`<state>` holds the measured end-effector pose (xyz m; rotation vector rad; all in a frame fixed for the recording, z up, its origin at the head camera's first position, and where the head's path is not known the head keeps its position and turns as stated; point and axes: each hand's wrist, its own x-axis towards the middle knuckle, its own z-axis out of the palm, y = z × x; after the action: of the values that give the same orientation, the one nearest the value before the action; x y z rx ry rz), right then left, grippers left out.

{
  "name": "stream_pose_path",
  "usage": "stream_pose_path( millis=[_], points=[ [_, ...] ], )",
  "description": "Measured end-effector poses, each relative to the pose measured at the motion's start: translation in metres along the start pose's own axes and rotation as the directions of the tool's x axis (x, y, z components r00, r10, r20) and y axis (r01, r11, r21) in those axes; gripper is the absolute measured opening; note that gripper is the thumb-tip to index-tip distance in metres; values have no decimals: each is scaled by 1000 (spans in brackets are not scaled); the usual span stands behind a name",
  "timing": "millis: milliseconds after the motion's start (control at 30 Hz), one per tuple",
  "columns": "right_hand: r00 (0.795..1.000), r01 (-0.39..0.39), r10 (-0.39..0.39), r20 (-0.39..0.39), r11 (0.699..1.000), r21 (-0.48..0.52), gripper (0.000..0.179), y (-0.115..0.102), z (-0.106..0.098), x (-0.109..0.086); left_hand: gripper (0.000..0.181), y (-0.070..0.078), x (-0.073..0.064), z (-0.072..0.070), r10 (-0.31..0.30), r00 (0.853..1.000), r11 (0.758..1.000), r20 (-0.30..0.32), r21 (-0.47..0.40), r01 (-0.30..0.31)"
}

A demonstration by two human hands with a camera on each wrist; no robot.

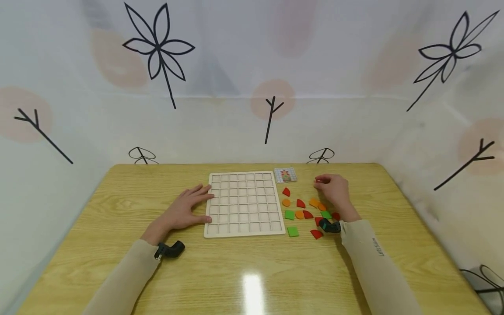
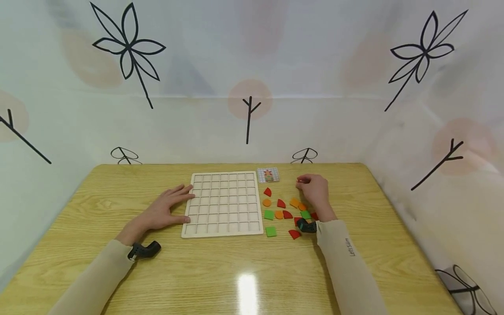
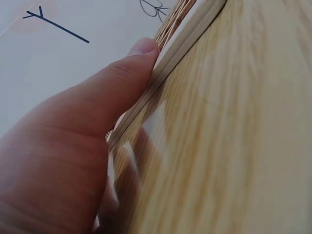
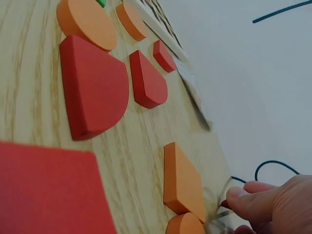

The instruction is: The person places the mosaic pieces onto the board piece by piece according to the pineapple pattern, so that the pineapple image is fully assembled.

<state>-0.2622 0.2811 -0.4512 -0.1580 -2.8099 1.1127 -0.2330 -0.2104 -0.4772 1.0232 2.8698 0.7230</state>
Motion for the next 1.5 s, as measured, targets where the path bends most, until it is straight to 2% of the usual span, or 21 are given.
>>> stream_pose_path(
  millis=[133,367,500,633,733,867,1067,1133,1333,1500],
  points=[
    [1000,23,-23,-11,1000,-8,24,-3,0,-2,79,0,0,1,-5,1000,1000,4,-11,6],
    [992,122,-120,-30,992,44,24,-16,9,-9,78,0,1,1,-5,1000,1000,3,-9,5],
    [990,143,-143,-16,985,91,25,-30,21,-14,78,0,1,1,-4,1000,1000,-1,-7,4],
    [993,97,-109,44,972,216,27,-44,34,-21,78,1,1,0,-2,1000,1000,-8,-13,2],
    [991,104,-122,49,957,272,28,-55,45,-24,78,1,2,1,7,1000,1000,-19,-21,-8],
    [983,176,-184,0,940,292,22,-68,60,-21,78,0,2,1,16,999,1000,-30,-25,-16],
    [975,218,-223,-15,932,290,13,-85,83,-17,77,-2,2,0,-1,1000,1000,-26,-31,0],
    [974,220,-227,-7,934,282,14,-90,90,-16,77,-2,2,0,-4,1000,999,-25,-34,4],
    [966,240,-257,7,911,334,19,-102,104,-13,77,-1,3,0,8,1000,999,-30,-42,-9],
    [978,165,-202,55,904,394,19,-111,119,-11,77,0,2,-2,-1,1000,998,-27,-55,0]
  ],
)
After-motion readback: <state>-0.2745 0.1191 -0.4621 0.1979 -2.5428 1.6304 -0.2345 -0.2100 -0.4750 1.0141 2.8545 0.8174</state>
